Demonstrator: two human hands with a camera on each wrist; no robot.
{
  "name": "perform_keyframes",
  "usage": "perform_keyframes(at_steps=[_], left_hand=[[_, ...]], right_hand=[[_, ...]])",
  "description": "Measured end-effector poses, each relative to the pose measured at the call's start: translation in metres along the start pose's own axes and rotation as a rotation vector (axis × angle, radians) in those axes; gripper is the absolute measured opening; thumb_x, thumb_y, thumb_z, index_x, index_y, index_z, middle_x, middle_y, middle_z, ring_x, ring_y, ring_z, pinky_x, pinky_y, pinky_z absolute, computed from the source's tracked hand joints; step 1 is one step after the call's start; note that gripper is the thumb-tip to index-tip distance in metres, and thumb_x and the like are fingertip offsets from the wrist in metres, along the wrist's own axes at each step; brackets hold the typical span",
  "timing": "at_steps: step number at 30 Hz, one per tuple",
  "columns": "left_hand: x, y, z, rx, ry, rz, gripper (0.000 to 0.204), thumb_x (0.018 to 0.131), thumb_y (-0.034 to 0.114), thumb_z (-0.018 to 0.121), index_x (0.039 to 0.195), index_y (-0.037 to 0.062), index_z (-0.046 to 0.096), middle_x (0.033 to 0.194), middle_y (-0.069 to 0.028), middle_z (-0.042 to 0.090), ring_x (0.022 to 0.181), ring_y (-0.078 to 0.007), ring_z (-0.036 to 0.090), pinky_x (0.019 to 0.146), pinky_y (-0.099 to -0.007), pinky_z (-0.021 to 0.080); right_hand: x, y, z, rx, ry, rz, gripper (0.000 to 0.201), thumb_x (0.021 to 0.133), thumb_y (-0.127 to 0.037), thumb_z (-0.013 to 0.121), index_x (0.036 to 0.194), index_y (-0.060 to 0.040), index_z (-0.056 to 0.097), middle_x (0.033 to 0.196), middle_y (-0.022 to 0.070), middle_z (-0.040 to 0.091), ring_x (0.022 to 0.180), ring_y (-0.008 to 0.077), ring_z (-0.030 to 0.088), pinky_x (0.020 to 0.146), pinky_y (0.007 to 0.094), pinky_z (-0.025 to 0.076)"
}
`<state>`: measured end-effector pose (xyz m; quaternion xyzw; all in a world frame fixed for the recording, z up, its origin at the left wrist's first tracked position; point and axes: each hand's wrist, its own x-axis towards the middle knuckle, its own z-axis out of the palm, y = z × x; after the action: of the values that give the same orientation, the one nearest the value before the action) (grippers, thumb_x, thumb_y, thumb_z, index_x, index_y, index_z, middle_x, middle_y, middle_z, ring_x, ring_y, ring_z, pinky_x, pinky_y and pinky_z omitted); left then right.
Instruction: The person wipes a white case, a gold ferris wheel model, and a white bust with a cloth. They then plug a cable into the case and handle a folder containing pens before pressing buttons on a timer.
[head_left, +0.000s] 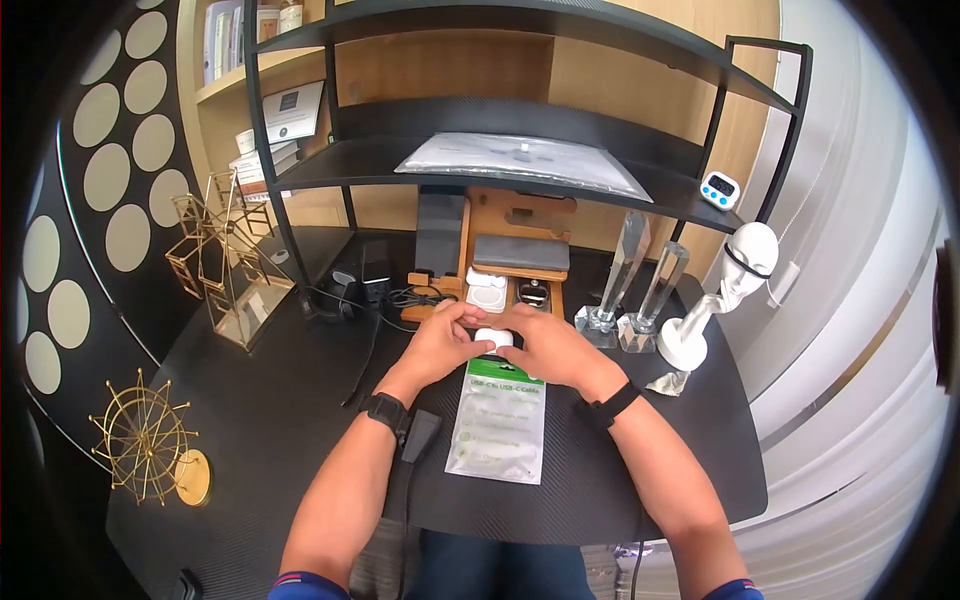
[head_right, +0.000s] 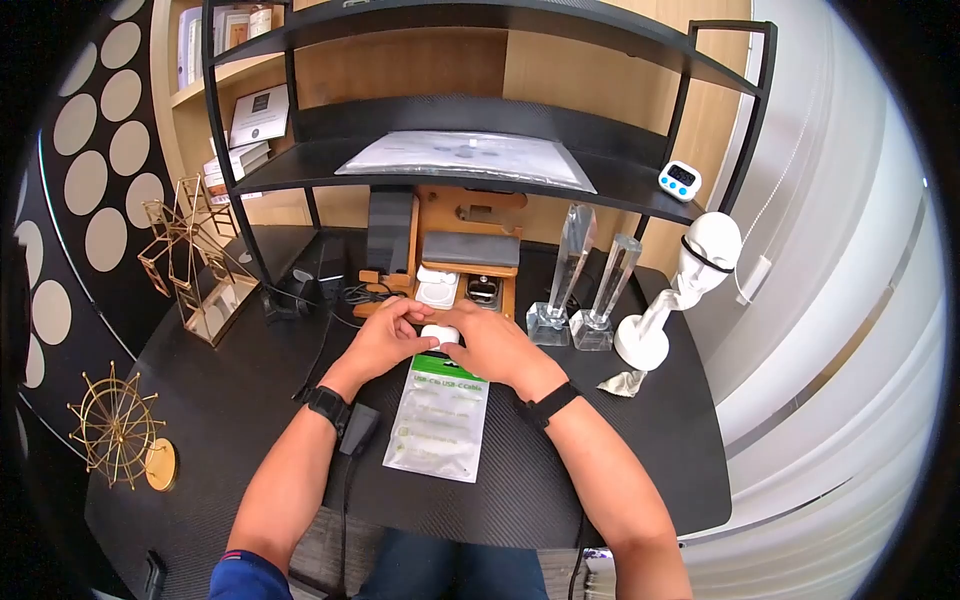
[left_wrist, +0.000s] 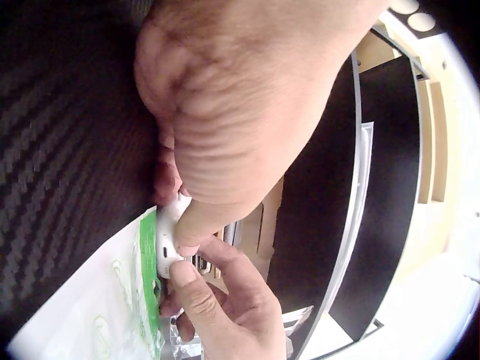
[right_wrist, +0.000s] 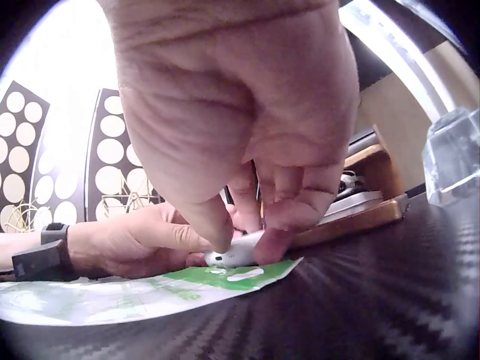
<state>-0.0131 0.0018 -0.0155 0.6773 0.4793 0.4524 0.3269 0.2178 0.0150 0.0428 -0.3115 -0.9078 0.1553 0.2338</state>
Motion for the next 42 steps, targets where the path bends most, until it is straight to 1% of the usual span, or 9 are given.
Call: perform_keyframes(at_steps=[7,9,10,14,25,32,36,41,42], left_hand=[[-0.002,0.004,0.001,0.064,-0.011,0.038,0.04,0.087,0.012,0.09,0.121,0.0019,0.072,0.112,-0.0028,0.056,0.078,-0.0036,0.057,0.075,-0.0208,0.051],[-0.001,0.004,0.0,0.064,0.001,0.047,0.038,0.088,0.013,0.09,0.119,0.0017,0.073,0.111,-0.0025,0.056,0.078,-0.0038,0.056,0.075,-0.021,0.051],[-0.002,0.004,0.0,0.044,0.011,0.05,0.037,0.089,0.015,0.089,0.119,0.0015,0.073,0.11,-0.0025,0.057,0.077,-0.004,0.056,0.075,-0.0212,0.051],[0.0,0.001,0.002,0.049,0.038,0.056,0.033,0.093,0.019,0.086,0.119,0.0011,0.073,0.11,-0.0032,0.058,0.077,-0.005,0.056,0.076,-0.0221,0.051],[0.001,0.0,0.004,-0.014,0.082,0.085,0.029,0.098,0.02,0.081,0.118,0.0007,0.073,0.112,-0.0054,0.059,0.078,-0.0062,0.06,0.081,-0.0236,0.054],[0.002,0.002,0.002,-0.006,0.16,0.118,0.026,0.098,0.017,0.08,0.118,0.0011,0.073,0.113,-0.0047,0.058,0.075,-0.0054,0.055,0.079,-0.0233,0.052],[0.007,-0.002,0.002,-0.085,0.189,0.144,0.029,0.099,0.017,0.079,0.121,-0.0004,0.071,0.113,-0.0049,0.061,0.076,-0.0047,0.057,0.078,-0.0227,0.051],[0.005,0.01,0.001,-0.555,0.149,0.063,0.047,0.101,0.018,0.078,0.139,-0.0015,0.06,0.123,-0.0092,0.067,0.091,-0.0089,0.069,0.079,-0.0246,0.053],[0.004,0.016,-0.001,-0.609,0.095,0.049,0.054,0.103,0.017,0.076,0.148,-0.0004,0.052,0.137,-0.0126,0.064,0.108,-0.0149,0.07,0.087,-0.0286,0.055]], right_hand=[[0.004,-0.006,-0.014,-0.165,0.2,0.097,0.026,0.093,-0.014,0.073,0.116,-0.0037,0.073,0.118,0.016,0.071,0.106,0.0405,0.071,0.09,0.0511,0.057],[0.009,-0.003,-0.023,-0.256,0.426,0.077,0.029,0.092,-0.011,0.075,0.12,-0.0042,0.072,0.111,0.0154,0.069,0.091,0.0372,0.072,0.084,0.0484,0.057],[0.014,0.0,-0.027,-0.3,0.441,0.097,0.036,0.09,-0.01,0.076,0.124,-0.0011,0.068,0.116,0.0169,0.068,0.101,0.0376,0.07,0.09,0.0474,0.057],[0.051,0.018,-0.033,-0.504,0.348,0.061,0.047,0.088,-0.013,0.078,0.13,0.002,0.063,0.127,0.0205,0.066,0.125,0.0407,0.061,0.105,0.0482,0.052],[0.11,0.045,-0.063,-0.607,-0.146,0.278,0.059,0.084,-0.033,0.085,0.13,0.0016,0.069,0.145,0.0224,0.061,0.137,0.0384,0.058,0.114,0.0452,0.049],[0.1,0.049,-0.061,-0.494,-0.116,0.239,0.068,0.081,-0.037,0.087,0.134,0.0015,0.069,0.123,0.029,0.072,0.12,0.043,0.068,0.105,0.0481,0.053],[0.084,0.026,-0.064,-0.56,-0.009,0.259,0.062,0.08,-0.039,0.087,0.123,0.003,0.072,0.115,0.0288,0.075,0.112,0.0434,0.072,0.1,0.0489,0.056],[0.05,-0.013,-0.064,-0.463,0.227,0.155,0.06,0.079,-0.042,0.087,0.115,0.0046,0.074,0.113,0.0274,0.075,0.107,0.0425,0.073,0.095,0.0487,0.058],[0.042,-0.023,-0.062,-0.362,0.228,0.126,0.062,0.079,-0.043,0.087,0.116,0.0046,0.074,0.113,0.0265,0.076,0.106,0.0428,0.073,0.094,0.0488,0.058]])
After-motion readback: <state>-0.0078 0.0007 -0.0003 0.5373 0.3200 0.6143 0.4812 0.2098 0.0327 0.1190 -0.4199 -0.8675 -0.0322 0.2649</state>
